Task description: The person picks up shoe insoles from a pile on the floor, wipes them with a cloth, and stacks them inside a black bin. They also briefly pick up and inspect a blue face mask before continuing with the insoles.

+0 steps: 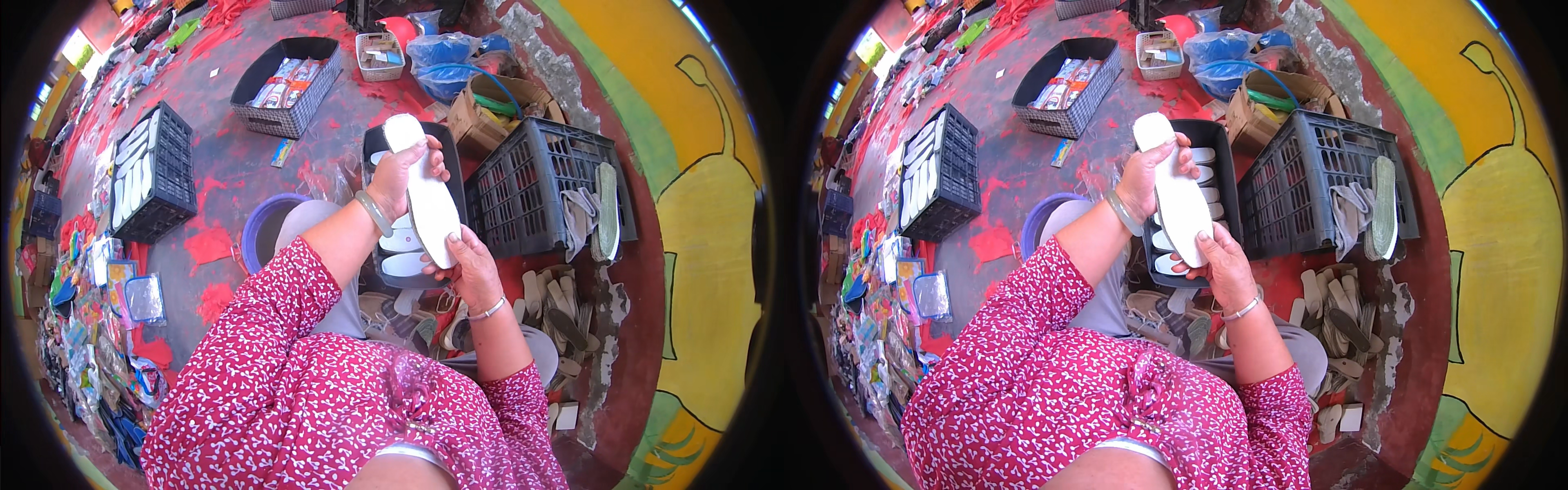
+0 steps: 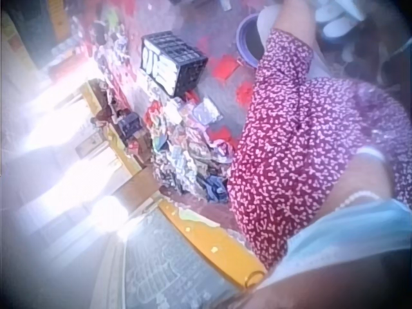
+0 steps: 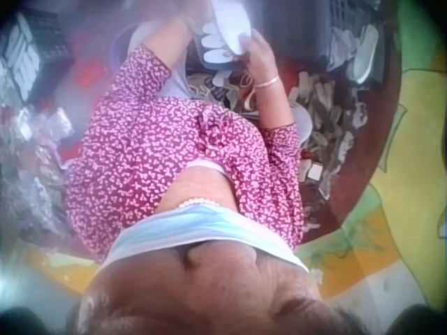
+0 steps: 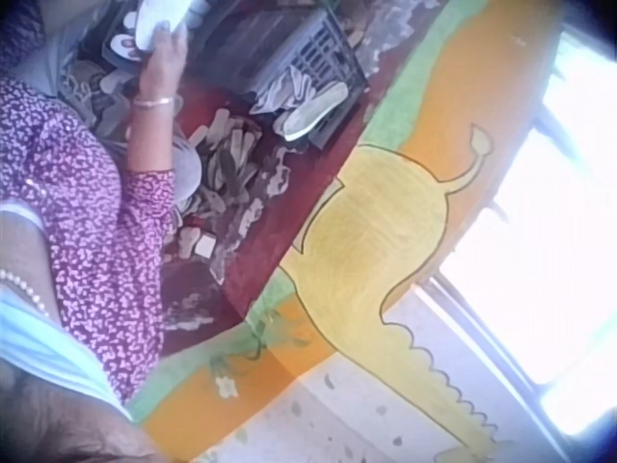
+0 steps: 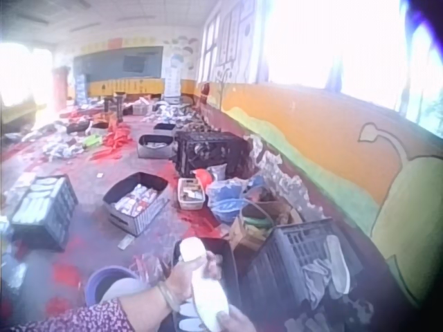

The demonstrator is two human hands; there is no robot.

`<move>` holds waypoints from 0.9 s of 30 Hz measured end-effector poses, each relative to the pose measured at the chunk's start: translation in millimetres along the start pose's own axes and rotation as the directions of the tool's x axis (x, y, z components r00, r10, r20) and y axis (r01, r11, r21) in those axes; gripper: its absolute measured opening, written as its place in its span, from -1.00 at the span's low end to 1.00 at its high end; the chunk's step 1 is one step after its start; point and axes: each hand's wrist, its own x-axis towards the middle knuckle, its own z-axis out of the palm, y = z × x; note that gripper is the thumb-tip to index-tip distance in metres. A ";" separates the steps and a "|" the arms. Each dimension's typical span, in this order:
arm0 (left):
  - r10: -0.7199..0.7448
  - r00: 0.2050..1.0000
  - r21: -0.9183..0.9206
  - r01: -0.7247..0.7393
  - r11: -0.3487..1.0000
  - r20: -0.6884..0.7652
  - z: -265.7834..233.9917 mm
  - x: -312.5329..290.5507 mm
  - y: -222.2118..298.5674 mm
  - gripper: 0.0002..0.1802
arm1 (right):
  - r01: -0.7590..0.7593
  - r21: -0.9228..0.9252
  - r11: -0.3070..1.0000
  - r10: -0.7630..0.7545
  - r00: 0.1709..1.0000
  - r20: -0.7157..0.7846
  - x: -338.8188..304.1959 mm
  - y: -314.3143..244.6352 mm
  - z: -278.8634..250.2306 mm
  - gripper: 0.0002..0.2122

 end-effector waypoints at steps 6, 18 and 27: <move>-0.052 0.999 0.097 0.053 0.994 -0.011 7.3 -4.3 6.8 -0.75 | 0.026 -0.014 1.000 -0.026 1.000 0.001 0.9 -0.7 -4.5 -0.73; 0.192 0.975 -0.013 -0.194 0.981 -0.108 -1.4 6.4 12.8 -0.70 | 0.115 -0.092 0.989 -0.125 0.985 -0.122 -5.6 -23.7 -18.9 -0.74; -0.048 0.992 0.089 0.038 0.995 0.115 2.2 -2.6 -7.7 -0.46 | 0.161 0.055 0.985 -0.151 0.977 -0.153 -1.8 -22.4 -26.3 -0.69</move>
